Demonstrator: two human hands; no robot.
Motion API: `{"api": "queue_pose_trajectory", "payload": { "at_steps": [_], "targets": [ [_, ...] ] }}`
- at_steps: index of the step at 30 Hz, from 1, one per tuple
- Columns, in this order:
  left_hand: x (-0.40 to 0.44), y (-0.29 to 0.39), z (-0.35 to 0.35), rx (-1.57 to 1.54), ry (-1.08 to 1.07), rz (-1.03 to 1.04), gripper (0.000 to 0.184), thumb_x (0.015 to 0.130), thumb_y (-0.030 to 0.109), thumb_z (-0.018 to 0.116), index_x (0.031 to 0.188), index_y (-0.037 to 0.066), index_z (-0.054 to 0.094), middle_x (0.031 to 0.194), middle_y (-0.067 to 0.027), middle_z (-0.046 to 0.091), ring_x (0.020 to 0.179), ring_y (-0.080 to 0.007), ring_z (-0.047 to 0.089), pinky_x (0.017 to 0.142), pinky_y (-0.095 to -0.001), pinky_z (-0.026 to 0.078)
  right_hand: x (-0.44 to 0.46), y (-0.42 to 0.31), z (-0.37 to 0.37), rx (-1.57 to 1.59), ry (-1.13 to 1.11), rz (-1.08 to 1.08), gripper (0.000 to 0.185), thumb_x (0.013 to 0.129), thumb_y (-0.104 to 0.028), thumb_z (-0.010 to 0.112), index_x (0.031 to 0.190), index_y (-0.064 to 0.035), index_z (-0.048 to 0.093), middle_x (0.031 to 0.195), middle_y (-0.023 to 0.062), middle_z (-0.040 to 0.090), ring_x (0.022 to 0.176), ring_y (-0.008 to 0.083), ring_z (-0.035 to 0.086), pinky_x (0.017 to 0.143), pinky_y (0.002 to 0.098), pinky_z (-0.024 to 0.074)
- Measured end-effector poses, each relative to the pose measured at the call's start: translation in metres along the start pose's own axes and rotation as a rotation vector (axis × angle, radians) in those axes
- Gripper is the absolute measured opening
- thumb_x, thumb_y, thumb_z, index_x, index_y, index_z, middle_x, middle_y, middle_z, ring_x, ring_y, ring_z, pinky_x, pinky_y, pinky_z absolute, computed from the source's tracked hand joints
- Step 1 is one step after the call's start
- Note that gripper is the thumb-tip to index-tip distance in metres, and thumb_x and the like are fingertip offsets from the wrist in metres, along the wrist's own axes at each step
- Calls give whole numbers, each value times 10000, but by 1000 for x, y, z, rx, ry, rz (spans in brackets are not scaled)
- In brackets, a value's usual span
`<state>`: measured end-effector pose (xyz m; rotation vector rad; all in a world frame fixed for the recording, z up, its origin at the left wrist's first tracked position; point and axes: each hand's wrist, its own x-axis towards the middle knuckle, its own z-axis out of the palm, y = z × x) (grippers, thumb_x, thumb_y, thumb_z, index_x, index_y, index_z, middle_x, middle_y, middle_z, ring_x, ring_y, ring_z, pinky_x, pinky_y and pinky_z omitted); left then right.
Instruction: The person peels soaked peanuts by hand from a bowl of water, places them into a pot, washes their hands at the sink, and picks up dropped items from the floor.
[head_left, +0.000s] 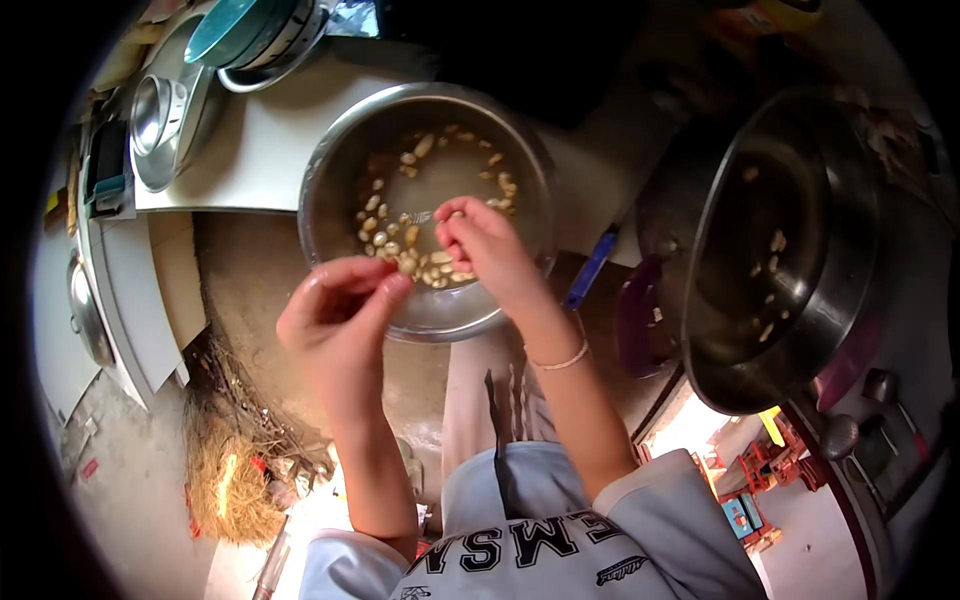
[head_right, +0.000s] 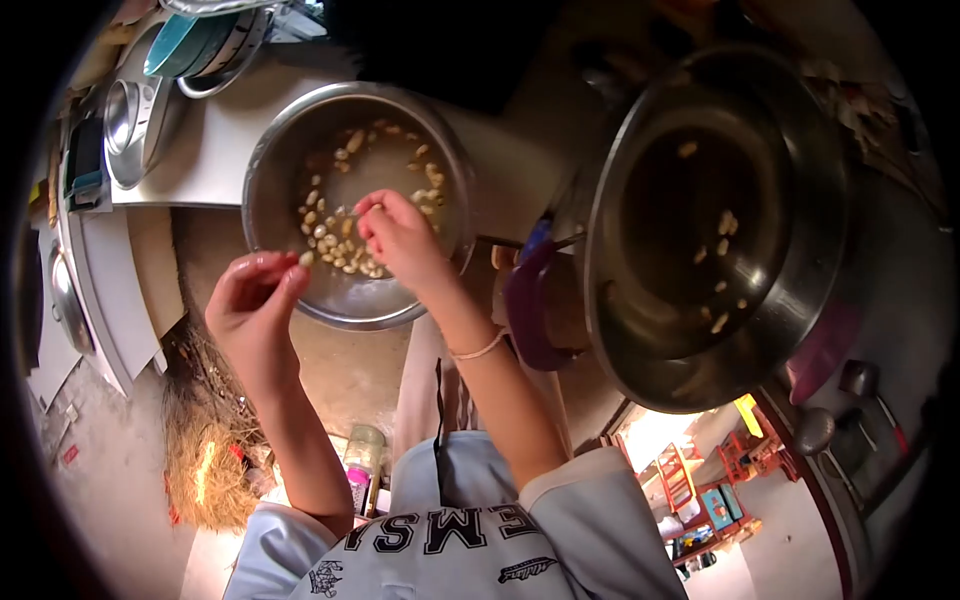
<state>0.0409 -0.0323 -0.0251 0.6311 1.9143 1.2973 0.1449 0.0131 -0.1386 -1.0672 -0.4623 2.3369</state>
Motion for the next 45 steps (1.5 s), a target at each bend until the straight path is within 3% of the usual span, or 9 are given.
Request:
{"api": "queue_pose_trajectory", "payload": {
  "at_steps": [3, 5, 11, 18, 21, 23, 26, 34, 45],
  "targets": [
    [-26, 32, 32, -319, -248, 43, 148, 611, -102, 644, 707, -24, 564, 669, -91, 597, 616, -137, 589, 590, -219, 489, 0, 6, 3, -34, -14, -23, 88, 841, -114, 448, 846, -36, 488, 621, -24, 425, 499, 20, 347, 394, 146, 267],
    [-31, 35, 65, -377, -553, 377, 163, 616, -11, 671, 758, -1, 592, 690, -89, 606, 610, -182, 596, 569, -234, 482, -4, 3, 5, -110, -62, -72, 113, 862, -142, 448, 837, -44, 500, 596, -52, 380, 505, 7, 310, 420, 141, 240],
    [-48, 47, 102, 49, -538, 733, 197, 661, 86, 643, 828, -13, 608, 756, -91, 620, 685, -194, 600, 586, -259, 469, -11, 4, 11, 22, 16, -206, 174, 879, -158, 425, 780, -30, 491, 556, -45, 353, 453, 16, 279, 402, 156, 224],
    [-25, 12, 30, -131, -49, 94, 186, 843, 75, 482, 764, -70, 568, 720, -94, 590, 651, -111, 531, 605, -207, 422, -40, -23, 29, 94, 68, -243, 401, 902, -330, 343, 646, -45, 464, 512, -30, 368, 426, 33, 299, 385, 171, 231],
    [-19, 10, 17, -176, -7, 67, 180, 849, 69, 465, 791, -66, 569, 721, -92, 583, 650, -115, 528, 611, -204, 417, -55, -33, 36, 221, -55, -169, 460, 895, -401, 303, 842, -10, 540, 592, -15, 402, 486, 42, 327, 424, 173, 262],
    [-15, 11, 15, -212, -3, 83, 178, 853, 62, 450, 811, -62, 571, 762, -92, 573, 661, -118, 528, 617, -205, 416, -65, -47, 48, 408, -210, -119, 468, 909, -340, 271, 1148, 29, 431, 722, 10, 429, 561, 51, 343, 472, 170, 282],
    [-15, 19, 14, -155, -17, 137, 139, 829, 34, 467, 822, -49, 578, 795, -91, 560, 706, -122, 525, 622, -213, 417, -78, -57, 55, 270, -202, -148, 451, 887, -188, 280, 1277, 37, 243, 822, 29, 431, 615, 57, 347, 520, 170, 300],
    [-7, 20, -2, -10, -174, 324, 205, 697, -23, 553, 893, -9, 611, 806, -76, 533, 728, -119, 495, 639, -215, 409, -86, -55, 72, 16, -113, -330, 305, 847, -51, 384, 1140, 15, 336, 820, 51, 493, 608, 24, 372, 521, 140, 310],
    [-5, 17, -4, -659, -419, -116, 149, 720, -66, 577, 867, -47, 595, 850, -111, 531, 707, -153, 551, 638, -234, 470, -83, -54, 77, -57, -98, -389, 189, 835, -184, 521, 857, -16, 436, 671, 10, 491, 557, 18, 409, 473, 146, 314]
  ]
}}
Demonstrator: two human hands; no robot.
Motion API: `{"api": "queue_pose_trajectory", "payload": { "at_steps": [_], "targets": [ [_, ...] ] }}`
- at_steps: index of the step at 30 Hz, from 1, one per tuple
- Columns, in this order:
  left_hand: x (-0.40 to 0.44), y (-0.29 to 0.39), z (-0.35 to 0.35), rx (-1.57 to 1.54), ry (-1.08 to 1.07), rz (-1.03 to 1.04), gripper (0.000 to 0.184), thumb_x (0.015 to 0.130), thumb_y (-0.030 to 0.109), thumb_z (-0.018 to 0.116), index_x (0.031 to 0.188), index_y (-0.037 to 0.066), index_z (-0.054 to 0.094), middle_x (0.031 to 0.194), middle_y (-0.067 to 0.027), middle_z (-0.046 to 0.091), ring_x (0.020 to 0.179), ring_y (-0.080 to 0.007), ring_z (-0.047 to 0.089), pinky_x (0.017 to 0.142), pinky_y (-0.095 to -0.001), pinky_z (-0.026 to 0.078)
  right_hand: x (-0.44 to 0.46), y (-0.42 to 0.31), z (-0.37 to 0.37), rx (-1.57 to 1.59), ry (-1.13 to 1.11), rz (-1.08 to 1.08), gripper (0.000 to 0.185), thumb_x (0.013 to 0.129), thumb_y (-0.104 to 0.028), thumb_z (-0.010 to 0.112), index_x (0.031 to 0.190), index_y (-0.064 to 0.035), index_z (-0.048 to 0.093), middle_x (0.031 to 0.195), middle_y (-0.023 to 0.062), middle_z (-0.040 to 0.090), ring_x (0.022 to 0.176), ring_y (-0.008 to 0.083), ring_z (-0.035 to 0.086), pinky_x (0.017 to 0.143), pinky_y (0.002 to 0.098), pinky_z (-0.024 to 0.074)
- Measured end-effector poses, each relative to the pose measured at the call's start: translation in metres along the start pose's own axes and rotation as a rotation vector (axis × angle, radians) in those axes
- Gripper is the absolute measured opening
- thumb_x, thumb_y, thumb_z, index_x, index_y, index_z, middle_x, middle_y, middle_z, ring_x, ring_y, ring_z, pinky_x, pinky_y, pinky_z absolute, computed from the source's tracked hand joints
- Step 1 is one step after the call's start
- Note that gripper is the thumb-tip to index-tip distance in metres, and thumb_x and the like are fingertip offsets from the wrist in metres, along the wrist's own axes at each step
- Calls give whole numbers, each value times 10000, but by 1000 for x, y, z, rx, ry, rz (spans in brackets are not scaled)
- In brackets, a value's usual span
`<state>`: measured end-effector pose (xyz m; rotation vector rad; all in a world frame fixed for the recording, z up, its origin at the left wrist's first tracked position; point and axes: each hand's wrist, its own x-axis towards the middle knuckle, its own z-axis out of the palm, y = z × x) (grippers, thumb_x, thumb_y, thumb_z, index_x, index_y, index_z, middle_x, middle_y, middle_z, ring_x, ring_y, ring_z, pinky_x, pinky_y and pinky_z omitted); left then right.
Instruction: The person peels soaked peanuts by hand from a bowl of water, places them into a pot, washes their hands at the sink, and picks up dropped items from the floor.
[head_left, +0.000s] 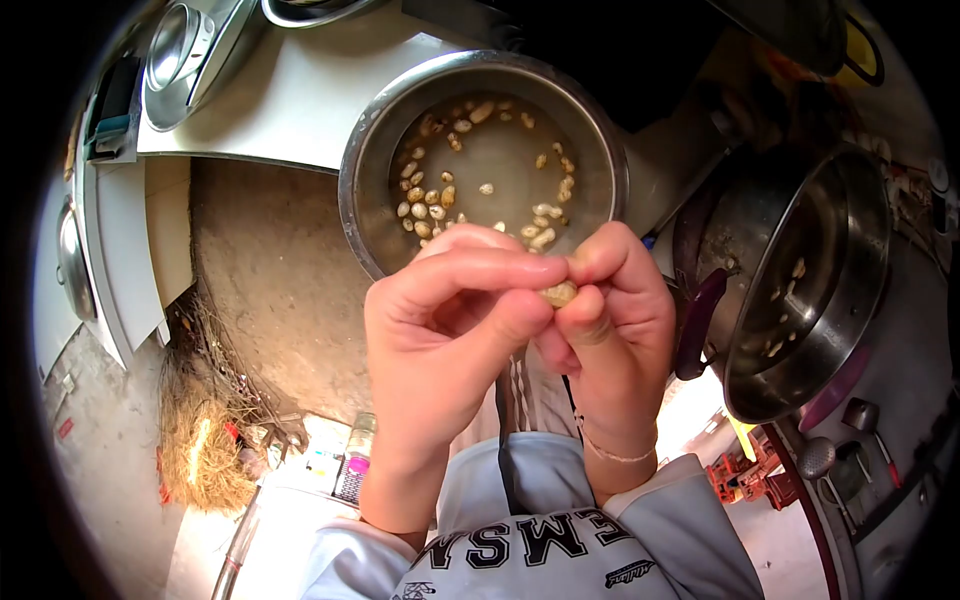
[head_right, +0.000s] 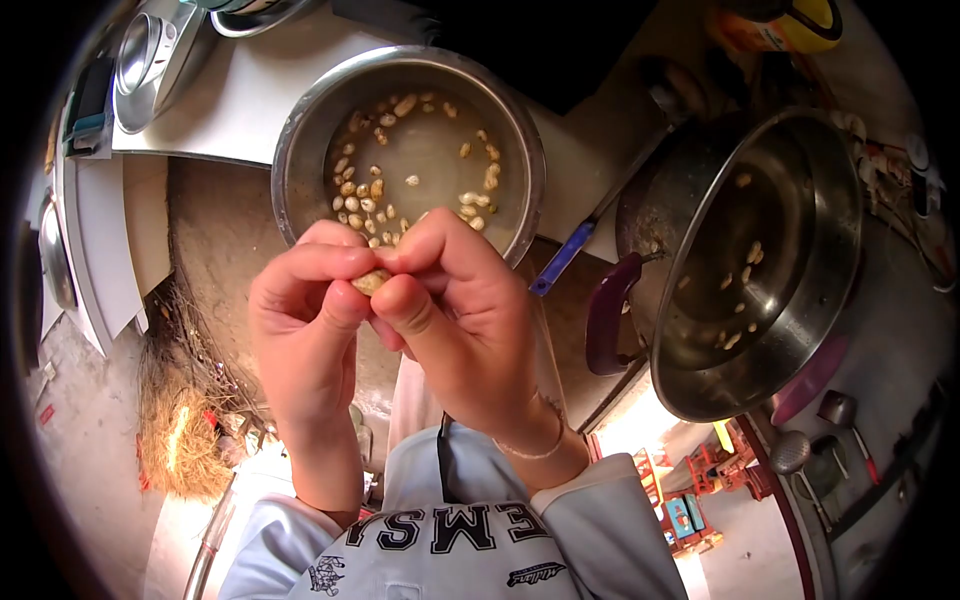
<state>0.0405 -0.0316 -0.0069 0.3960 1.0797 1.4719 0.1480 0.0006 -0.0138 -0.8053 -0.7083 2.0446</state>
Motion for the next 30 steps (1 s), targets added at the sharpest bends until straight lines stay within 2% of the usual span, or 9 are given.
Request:
{"api": "queue_pose_trajectory", "payload": {
  "at_steps": [4, 9, 12, 16, 21, 24, 26, 28, 30],
  "targets": [
    [-4, -4, 3, -206, 45, -20, 130, 736, -73, 559, 862, -60, 587, 843, -126, 539, 710, -181, 564, 613, -253, 482, 1, -3, 1, -88, 55, -51, 199, 803, -175, 570, 800, 3, 481, 653, 3, 500, 558, 19, 424, 490, 144, 334],
    [-4, -2, 2, -122, 58, 32, 145, 719, -63, 584, 864, -55, 586, 881, -139, 554, 748, -174, 566, 653, -244, 477, -2, -9, 5, -457, 137, -216, 174, 741, -105, 638, 823, 29, 563, 689, 28, 577, 588, 19, 505, 504, 143, 382],
    [-6, 3, 0, -110, 75, 33, 169, 700, -51, 612, 868, -49, 585, 895, -145, 565, 776, -166, 564, 677, -237, 471, 1, -8, 8, -478, 103, -309, 180, 730, -75, 643, 859, 26, 569, 710, 39, 593, 591, 21, 523, 488, 142, 385],
    [-6, 8, 2, -172, 113, 11, 208, 665, -61, 640, 859, -52, 566, 881, -141, 577, 785, -172, 576, 704, -246, 476, 1, -9, 4, -477, 52, -267, 179, 722, -43, 643, 872, 23, 572, 712, 31, 591, 577, 13, 508, 471, 134, 368],
    [-8, 3, 7, -249, 129, -8, 211, 659, -99, 623, 853, -57, 551, 862, -144, 583, 784, -187, 587, 704, -261, 490, 1, 2, 3, -285, 67, -313, 105, 745, -28, 600, 801, 14, 522, 603, -7, 503, 491, -10, 380, 416, 136, 286],
    [-9, -1, 7, -170, 78, 98, 189, 670, -116, 601, 845, -57, 557, 863, -153, 576, 767, -184, 585, 669, -259, 497, 1, 3, 6, -234, 124, -291, 131, 767, -56, 585, 737, -4, 468, 584, -16, 462, 480, -10, 338, 410, 141, 259],
    [-6, 2, 8, 79, 67, 224, 188, 681, -119, 587, 859, -61, 565, 866, -154, 568, 728, -177, 582, 634, -257, 500, 2, 2, 5, -268, 115, -251, 139, 789, -82, 560, 729, -11, 456, 591, -11, 464, 482, -7, 343, 416, 142, 258],
    [-7, 7, 10, 73, 84, 153, 186, 687, -110, 587, 865, -60, 570, 865, -151, 565, 727, -171, 576, 628, -245, 492, 2, 1, 5, -301, 108, -214, 157, 812, -108, 534, 721, -18, 444, 597, -7, 465, 484, -4, 348, 422, 144, 258],
    [-8, 8, 7, 68, 102, 84, 184, 693, -101, 588, 871, -59, 575, 864, -148, 561, 726, -164, 571, 623, -233, 483, 1, 0, 8, -24, 133, -117, 173, 852, -152, 468, 747, -16, 446, 609, 0, 462, 504, 7, 367, 449, 147, 277]
  ]
}}
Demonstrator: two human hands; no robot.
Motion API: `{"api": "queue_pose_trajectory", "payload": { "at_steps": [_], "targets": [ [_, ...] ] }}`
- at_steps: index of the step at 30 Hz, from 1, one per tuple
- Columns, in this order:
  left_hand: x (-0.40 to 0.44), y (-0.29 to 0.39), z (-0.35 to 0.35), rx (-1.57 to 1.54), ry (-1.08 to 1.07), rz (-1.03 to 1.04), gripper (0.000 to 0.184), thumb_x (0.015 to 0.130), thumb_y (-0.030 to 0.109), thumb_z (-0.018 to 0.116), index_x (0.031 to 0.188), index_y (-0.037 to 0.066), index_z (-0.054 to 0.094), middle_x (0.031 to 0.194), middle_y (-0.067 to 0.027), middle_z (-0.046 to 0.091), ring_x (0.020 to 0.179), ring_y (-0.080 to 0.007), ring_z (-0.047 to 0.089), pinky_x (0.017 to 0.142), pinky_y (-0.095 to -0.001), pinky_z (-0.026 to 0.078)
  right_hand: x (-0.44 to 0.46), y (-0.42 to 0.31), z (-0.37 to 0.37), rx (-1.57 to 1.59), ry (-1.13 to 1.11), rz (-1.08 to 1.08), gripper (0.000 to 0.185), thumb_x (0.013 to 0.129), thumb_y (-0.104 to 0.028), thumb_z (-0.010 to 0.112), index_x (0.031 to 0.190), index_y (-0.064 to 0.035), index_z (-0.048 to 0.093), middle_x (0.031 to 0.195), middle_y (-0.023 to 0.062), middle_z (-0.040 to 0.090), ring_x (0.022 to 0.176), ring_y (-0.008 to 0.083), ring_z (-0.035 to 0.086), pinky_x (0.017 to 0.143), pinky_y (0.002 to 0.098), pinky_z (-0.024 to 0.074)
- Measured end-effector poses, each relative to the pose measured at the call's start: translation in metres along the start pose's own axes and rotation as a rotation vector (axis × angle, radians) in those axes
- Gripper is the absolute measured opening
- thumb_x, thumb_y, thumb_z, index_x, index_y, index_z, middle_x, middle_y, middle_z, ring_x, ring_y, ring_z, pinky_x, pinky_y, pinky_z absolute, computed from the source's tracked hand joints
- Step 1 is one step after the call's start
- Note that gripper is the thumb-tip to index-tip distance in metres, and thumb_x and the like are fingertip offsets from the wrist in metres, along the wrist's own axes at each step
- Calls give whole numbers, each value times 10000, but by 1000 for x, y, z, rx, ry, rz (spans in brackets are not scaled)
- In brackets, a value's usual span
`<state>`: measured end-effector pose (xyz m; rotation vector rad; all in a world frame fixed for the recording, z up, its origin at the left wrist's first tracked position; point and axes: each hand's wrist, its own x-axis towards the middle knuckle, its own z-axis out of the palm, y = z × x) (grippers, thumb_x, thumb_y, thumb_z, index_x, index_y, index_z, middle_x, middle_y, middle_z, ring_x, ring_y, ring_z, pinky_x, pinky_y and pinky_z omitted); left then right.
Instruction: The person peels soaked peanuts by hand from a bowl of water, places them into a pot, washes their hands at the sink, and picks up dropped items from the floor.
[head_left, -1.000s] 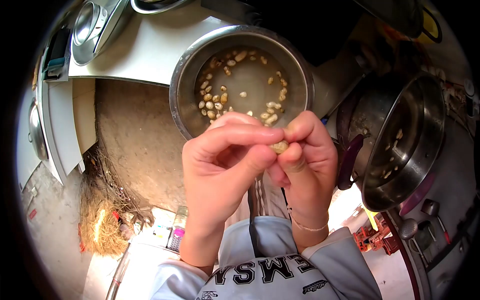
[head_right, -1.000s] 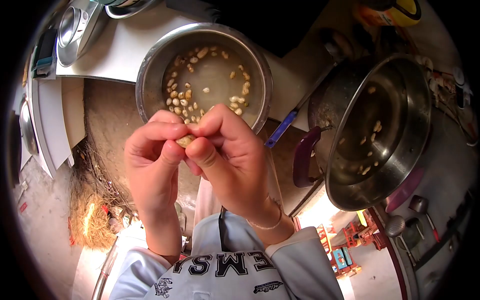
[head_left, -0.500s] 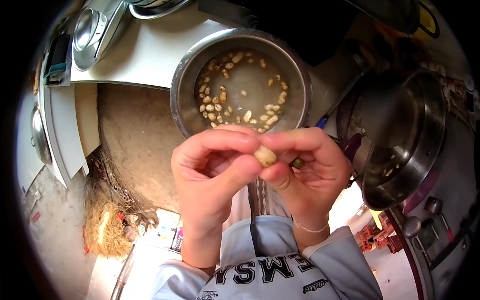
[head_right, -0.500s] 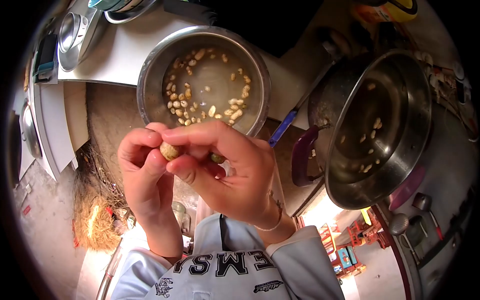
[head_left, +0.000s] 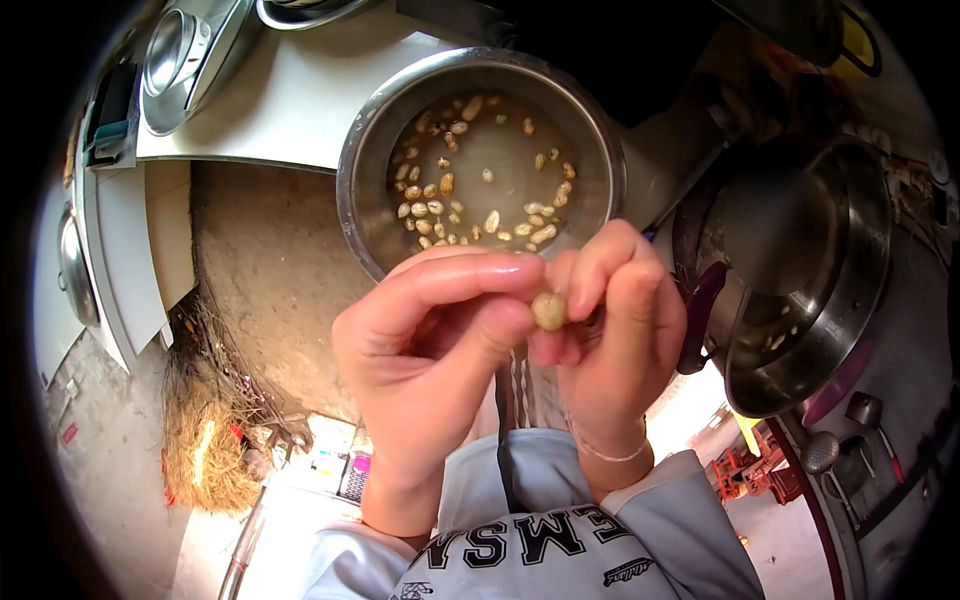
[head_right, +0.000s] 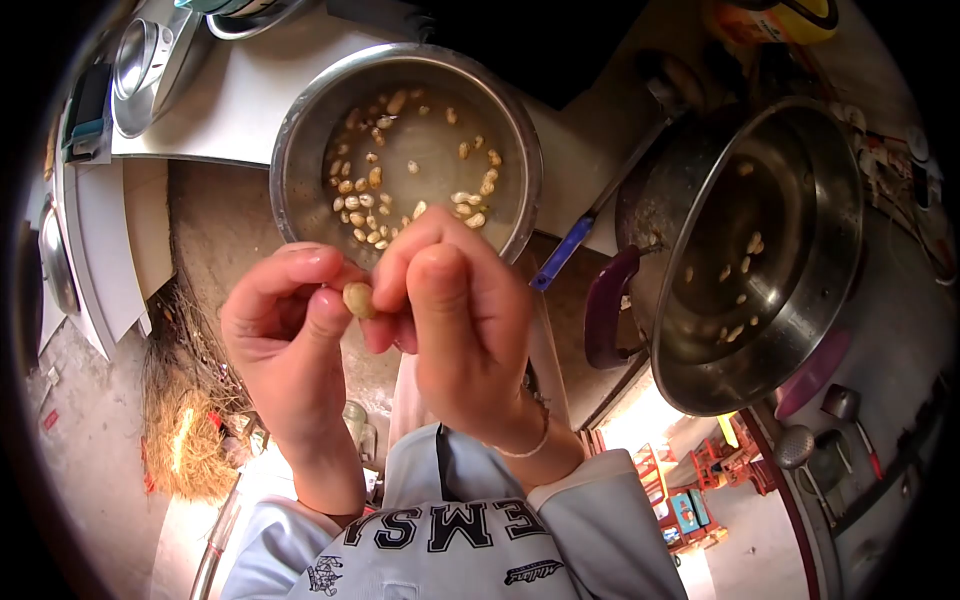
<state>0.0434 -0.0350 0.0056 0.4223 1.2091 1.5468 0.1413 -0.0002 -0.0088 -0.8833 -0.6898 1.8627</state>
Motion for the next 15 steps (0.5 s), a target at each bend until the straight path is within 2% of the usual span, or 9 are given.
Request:
{"api": "queue_pose_trajectory", "payload": {
  "at_steps": [3, 4, 6, 8, 11, 12, 15],
  "targets": [
    [1, -3, -6, 92, 10, 113, 176, 699, -108, 571, 867, -57, 585, 860, -134, 562, 748, -151, 556, 629, -210, 462, -4, -5, 2, -61, -96, 32, 179, 871, -157, 414, 773, -10, 444, 630, 8, 468, 550, 19, 400, 485, 148, 306],
    [-1, -1, -7, 131, 0, 121, 172, 699, -113, 561, 859, -55, 591, 854, -128, 560, 754, -145, 548, 631, -205, 454, -4, -6, 2, -21, -132, 67, 113, 855, -108, 428, 865, 4, 425, 660, 21, 481, 591, 34, 427, 520, 151, 335],
    [-2, 2, -4, 168, -12, 126, 171, 700, -118, 551, 850, -53, 597, 847, -121, 559, 760, -138, 540, 632, -199, 446, -4, -7, 4, -3, -121, 92, 121, 847, -84, 429, 919, 8, 401, 667, 23, 483, 601, 40, 435, 529, 153, 345],
    [-2, 5, 1, 224, 58, 69, 171, 702, -105, 547, 852, -47, 603, 835, -112, 555, 743, -131, 533, 629, -200, 438, -2, -4, 4, 27, -138, 89, 269, 836, -71, 468, 1049, 17, 330, 676, 37, 501, 592, 52, 447, 542, 158, 359],
    [-1, 8, -4, 347, -8, 148, 158, 710, -74, 558, 857, -43, 606, 832, -113, 550, 742, -132, 532, 631, -202, 430, -3, -2, 4, 62, -202, 99, 311, 840, -133, 496, 1058, 18, 335, 682, 49, 520, 576, 49, 453, 534, 155, 360],
    [-2, 10, -4, 348, -7, 145, 158, 710, -74, 558, 857, -43, 606, 832, -113, 550, 742, -132, 532, 631, -202, 430, -5, 0, -1, 75, -213, 135, 345, 837, -189, 510, 1056, 15, 339, 685, 57, 533, 565, 50, 461, 530, 152, 370],
    [-2, 14, -3, 286, -22, 59, 130, 717, -56, 560, 844, -51, 591, 830, -115, 549, 740, -134, 532, 632, -208, 428, -7, 5, -1, 74, -223, 101, 329, 840, -202, 504, 1037, 10, 347, 693, 58, 534, 559, 49, 460, 509, 147, 363]
  ]
}}
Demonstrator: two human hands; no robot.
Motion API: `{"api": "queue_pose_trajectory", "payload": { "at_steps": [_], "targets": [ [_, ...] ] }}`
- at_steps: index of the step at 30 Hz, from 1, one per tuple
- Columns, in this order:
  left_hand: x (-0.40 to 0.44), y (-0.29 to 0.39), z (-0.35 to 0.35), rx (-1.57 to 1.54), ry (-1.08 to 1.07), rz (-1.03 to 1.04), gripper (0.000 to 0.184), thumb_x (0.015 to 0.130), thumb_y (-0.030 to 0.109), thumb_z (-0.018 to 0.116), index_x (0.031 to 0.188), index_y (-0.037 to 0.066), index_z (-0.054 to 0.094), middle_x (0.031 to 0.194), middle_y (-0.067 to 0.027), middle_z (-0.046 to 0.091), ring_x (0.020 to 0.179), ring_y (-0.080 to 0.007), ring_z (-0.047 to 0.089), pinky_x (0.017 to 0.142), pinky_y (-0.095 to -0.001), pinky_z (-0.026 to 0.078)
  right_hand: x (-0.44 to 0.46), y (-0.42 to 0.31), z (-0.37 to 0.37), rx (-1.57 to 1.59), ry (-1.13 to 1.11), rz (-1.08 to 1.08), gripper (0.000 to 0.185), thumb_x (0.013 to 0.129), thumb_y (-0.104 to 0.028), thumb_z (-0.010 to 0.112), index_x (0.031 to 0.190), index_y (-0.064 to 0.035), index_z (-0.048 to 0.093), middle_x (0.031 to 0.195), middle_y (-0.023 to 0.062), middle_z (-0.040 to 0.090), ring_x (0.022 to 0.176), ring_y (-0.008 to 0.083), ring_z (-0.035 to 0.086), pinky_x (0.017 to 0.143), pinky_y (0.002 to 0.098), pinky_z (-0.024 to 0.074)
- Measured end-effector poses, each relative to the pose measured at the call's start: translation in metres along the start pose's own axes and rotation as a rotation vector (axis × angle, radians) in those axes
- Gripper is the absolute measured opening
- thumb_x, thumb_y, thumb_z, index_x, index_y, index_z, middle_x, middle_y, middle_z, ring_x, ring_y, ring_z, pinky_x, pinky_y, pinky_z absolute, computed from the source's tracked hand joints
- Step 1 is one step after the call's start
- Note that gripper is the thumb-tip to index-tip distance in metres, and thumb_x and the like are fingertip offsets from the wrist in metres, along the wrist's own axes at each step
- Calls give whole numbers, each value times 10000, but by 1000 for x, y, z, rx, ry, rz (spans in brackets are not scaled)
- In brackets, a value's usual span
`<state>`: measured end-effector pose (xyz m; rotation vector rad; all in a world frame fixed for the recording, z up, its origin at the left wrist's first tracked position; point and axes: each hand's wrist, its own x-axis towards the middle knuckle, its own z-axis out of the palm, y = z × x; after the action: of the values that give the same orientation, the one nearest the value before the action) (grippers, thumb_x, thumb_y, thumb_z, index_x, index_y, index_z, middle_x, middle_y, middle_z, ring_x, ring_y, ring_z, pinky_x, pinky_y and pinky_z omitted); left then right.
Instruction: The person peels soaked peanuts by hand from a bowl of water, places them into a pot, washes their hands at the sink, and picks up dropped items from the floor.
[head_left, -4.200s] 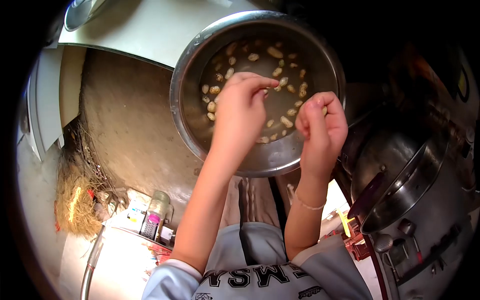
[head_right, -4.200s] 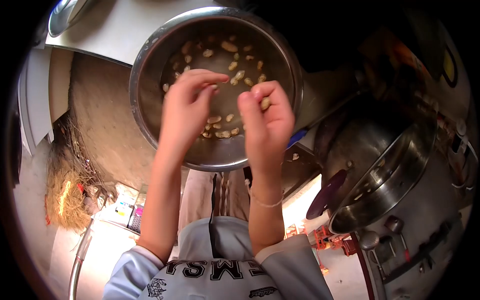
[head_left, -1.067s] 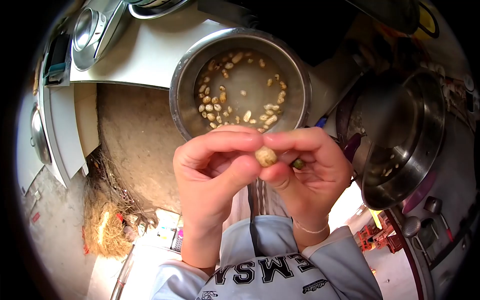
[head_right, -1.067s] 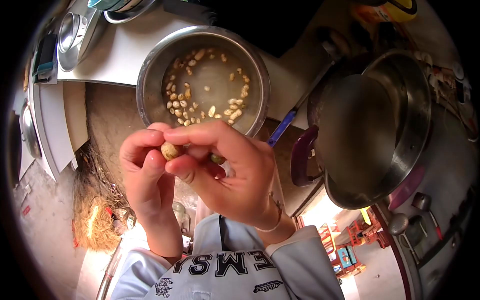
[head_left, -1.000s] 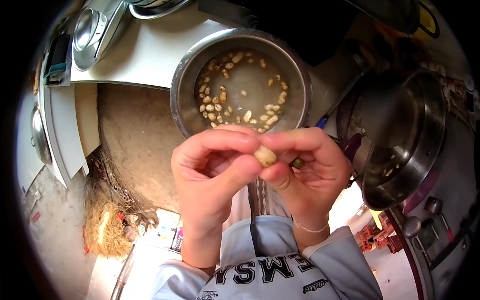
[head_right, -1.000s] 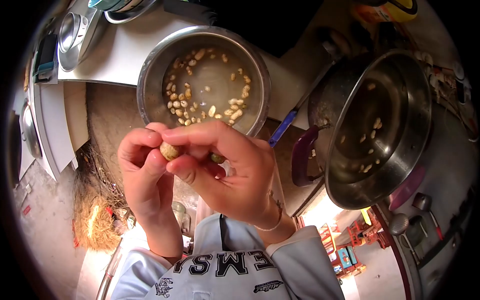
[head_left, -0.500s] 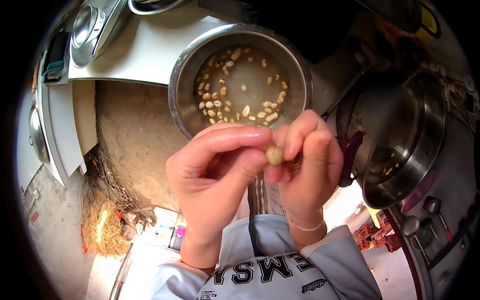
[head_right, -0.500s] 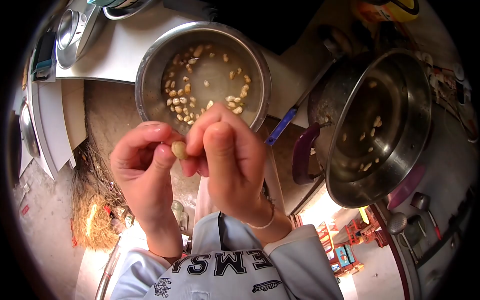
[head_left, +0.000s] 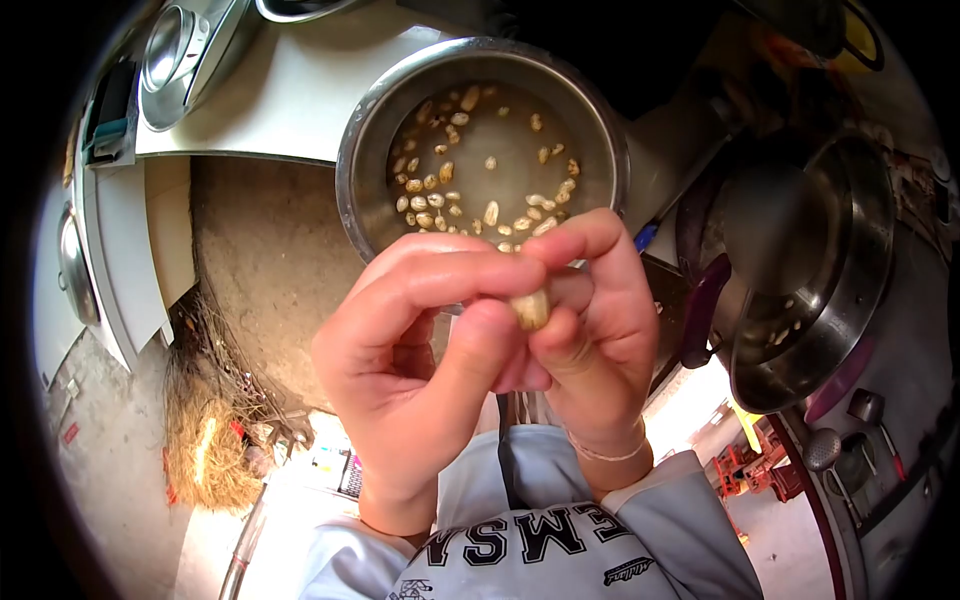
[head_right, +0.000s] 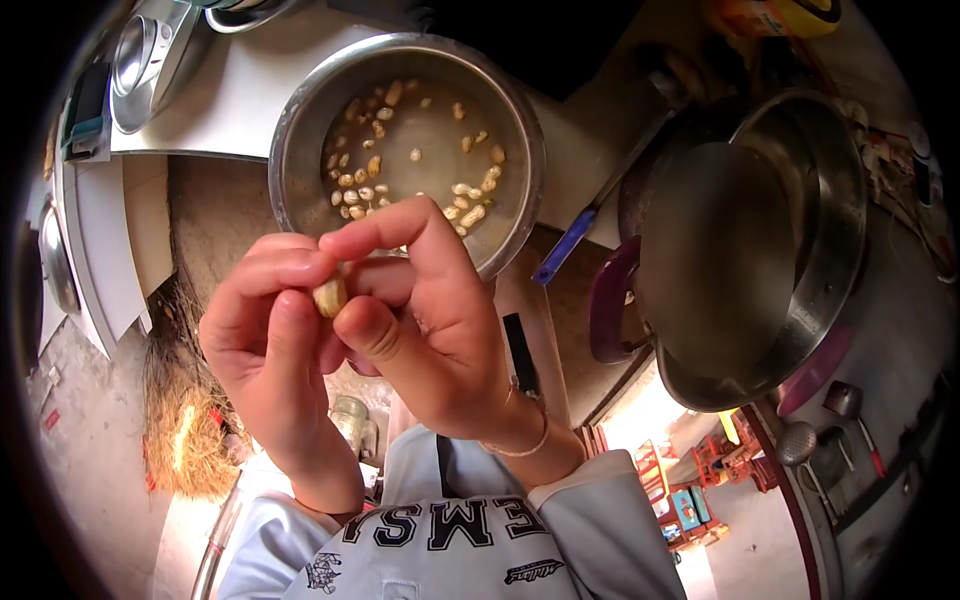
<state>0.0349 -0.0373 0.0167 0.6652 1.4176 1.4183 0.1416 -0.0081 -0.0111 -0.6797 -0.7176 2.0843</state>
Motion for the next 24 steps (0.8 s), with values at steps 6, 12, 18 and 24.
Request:
{"api": "queue_pose_trajectory", "payload": {
  "at_steps": [6, 12, 18, 24],
  "targets": [
    [-4, -2, -4, 2, -5, -34, 271, 770, 172, 602, 938, -9, 492, 876, -90, 504, 667, -84, 456, 571, -178, 387, 1, -2, 11, 43, 36, 34, 235, 844, -96, 449, 1026, 2, 336, 804, 72, 518, 638, 59, 445, 558, 161, 356],
    [-5, -16, -11, -331, 137, 52, 224, 773, 112, 599, 934, -37, 553, 871, -82, 553, 785, -125, 525, 711, -197, 405, 3, -5, 17, -38, 176, -9, 302, 710, 60, 350, 1000, -23, 327, 872, 142, 472, 659, 80, 395, 547, 161, 339],
    [-8, -15, -12, -392, 103, 59, 216, 759, 80, 607, 928, -42, 550, 878, -113, 557, 788, -144, 538, 697, -223, 433, 4, -3, 20, -101, 194, -21, 347, 819, -254, 526, 1010, -27, 346, 742, 100, 532, 562, 56, 381, 507, 154, 315],
    [-6, -15, -16, -447, 86, 49, 229, 723, -1, 621, 930, -46, 533, 905, -134, 540, 802, -166, 544, 731, -250, 448, 8, 8, 16, -209, 198, -172, 367, 779, -282, 589, 964, -47, 377, 764, 92, 529, 589, 61, 403, 509, 159, 313]
  ]
}}
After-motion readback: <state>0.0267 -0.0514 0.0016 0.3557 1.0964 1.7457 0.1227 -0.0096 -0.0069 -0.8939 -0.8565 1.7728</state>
